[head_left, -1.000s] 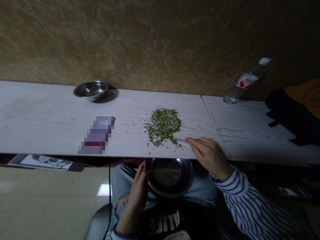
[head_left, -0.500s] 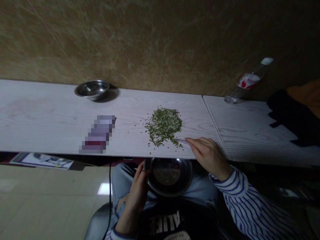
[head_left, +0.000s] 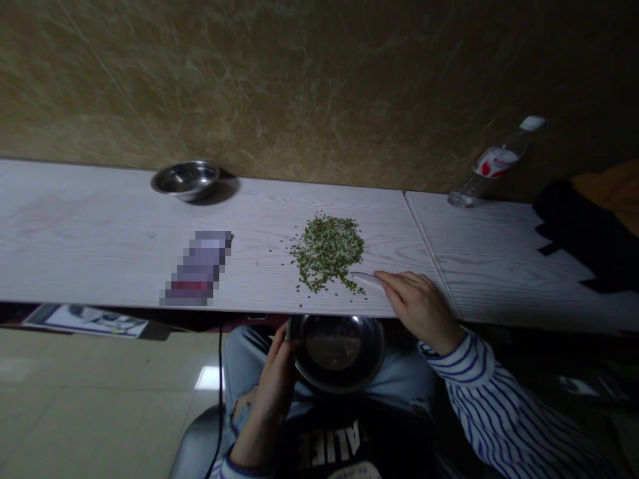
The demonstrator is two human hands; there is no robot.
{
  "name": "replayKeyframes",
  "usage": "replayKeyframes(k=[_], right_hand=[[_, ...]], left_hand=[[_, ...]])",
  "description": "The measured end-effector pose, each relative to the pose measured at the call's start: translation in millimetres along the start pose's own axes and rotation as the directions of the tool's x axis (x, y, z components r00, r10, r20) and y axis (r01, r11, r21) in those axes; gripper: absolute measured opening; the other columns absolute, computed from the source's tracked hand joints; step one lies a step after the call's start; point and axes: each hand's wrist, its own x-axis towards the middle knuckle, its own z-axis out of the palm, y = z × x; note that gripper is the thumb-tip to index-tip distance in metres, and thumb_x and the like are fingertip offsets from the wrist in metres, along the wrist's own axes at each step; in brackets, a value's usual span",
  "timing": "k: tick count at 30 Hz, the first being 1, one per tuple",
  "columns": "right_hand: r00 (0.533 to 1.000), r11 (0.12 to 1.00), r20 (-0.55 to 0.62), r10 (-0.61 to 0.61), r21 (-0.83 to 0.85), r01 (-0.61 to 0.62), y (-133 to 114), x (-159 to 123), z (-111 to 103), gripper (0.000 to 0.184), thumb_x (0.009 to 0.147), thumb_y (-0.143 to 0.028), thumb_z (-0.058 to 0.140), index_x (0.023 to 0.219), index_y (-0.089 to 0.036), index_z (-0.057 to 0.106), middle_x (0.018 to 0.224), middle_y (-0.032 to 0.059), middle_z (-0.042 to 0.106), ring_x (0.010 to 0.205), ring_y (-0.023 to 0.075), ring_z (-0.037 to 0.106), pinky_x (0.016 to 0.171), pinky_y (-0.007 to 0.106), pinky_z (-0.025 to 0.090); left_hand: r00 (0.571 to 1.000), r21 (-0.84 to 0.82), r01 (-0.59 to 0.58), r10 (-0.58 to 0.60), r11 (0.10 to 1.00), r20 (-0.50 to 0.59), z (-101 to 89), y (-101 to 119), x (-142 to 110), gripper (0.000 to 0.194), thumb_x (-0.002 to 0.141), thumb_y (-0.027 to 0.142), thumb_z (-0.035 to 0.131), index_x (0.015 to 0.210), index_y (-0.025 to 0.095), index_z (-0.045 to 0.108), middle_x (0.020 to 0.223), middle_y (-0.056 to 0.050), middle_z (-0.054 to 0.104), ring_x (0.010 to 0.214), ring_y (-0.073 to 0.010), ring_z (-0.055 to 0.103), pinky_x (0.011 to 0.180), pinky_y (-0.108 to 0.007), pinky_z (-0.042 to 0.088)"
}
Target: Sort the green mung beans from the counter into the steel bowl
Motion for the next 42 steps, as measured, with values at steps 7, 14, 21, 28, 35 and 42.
replayKeyframes(k=[7, 14, 21, 28, 35, 42], right_hand=[[1.000, 1.000, 0.022, -0.013, 0.024, 0.013, -5.2, -5.1, -2.7, 0.029, 0.100, -0.014, 0.049, 0.116, -0.017, 0.072, 0.099, 0.0103, 0.079, 0.086, 0.0221, 0.071, 0.079, 0.037, 0.051], [1.000, 1.000, 0.003, -0.005, 0.008, 0.005, -5.7, 1.2, 0.9, 0.029, 0.100, -0.015, 0.048, 0.116, -0.019, 0.072, 0.100, 0.0100, 0.079, 0.086, 0.0218, 0.072, 0.078, 0.036, 0.051], [1.000, 1.000, 0.014, 0.020, 0.009, -0.020, -4.2, -0.9, 0.0, 0.029, 0.100, -0.015, 0.049, 0.118, -0.017, 0.071, 0.101, 0.0107, 0.079, 0.088, 0.0231, 0.072, 0.082, 0.038, 0.052], [1.000, 1.000, 0.027, 0.000, 0.028, -0.001, -10.6, 1.5, -1.0, 0.029, 0.100, -0.015, 0.049, 0.117, -0.018, 0.072, 0.102, 0.0108, 0.079, 0.088, 0.0231, 0.072, 0.082, 0.039, 0.052], [1.000, 1.000, 0.007, -0.003, -0.005, 0.004, -5.0, 1.4, -1.6, 0.028, 0.099, -0.013, 0.050, 0.117, -0.015, 0.072, 0.100, 0.0115, 0.080, 0.085, 0.0232, 0.072, 0.079, 0.038, 0.053], [1.000, 1.000, 0.004, -0.014, 0.001, 0.014, -9.3, 0.5, -0.7, 0.028, 0.099, -0.014, 0.051, 0.118, -0.017, 0.072, 0.100, 0.0105, 0.080, 0.087, 0.0227, 0.073, 0.080, 0.037, 0.053]], left_hand=[[1.000, 0.006, -0.001, 0.001, 1.000, -0.004, 0.8, -1.1, 1.0, 0.056, 0.069, 0.028, 0.068, 0.125, 0.022, 0.063, 0.108, -0.006, 0.074, 0.101, -0.0267, 0.065, 0.078, -0.032, 0.048], [1.000, -0.008, -0.002, 0.002, 1.000, 0.002, 1.2, 0.1, 0.0, 0.056, 0.069, 0.027, 0.068, 0.125, 0.023, 0.065, 0.111, -0.006, 0.075, 0.106, -0.0278, 0.065, 0.084, -0.034, 0.048], [1.000, 0.009, -0.005, 0.005, 1.000, 0.015, -2.6, -2.4, 1.1, 0.054, 0.072, 0.029, 0.067, 0.125, 0.023, 0.063, 0.110, -0.006, 0.073, 0.102, -0.0264, 0.065, 0.074, -0.030, 0.047], [1.000, 0.023, 0.012, -0.013, 1.000, 0.006, -1.6, -1.6, 1.3, 0.056, 0.071, 0.028, 0.065, 0.127, 0.022, 0.060, 0.100, -0.005, 0.073, 0.087, -0.0235, 0.065, 0.066, -0.029, 0.045], [1.000, 0.003, 0.003, -0.003, 1.000, 0.010, -0.6, -0.5, -0.2, 0.056, 0.070, 0.029, 0.067, 0.126, 0.022, 0.061, 0.096, -0.004, 0.073, 0.084, -0.0231, 0.065, 0.064, -0.029, 0.045], [1.000, 0.000, 0.009, -0.009, 1.000, -0.007, 2.5, 1.3, -0.6, 0.055, 0.065, 0.028, 0.068, 0.120, 0.021, 0.064, 0.106, -0.006, 0.074, 0.101, -0.0264, 0.065, 0.077, -0.032, 0.048]])
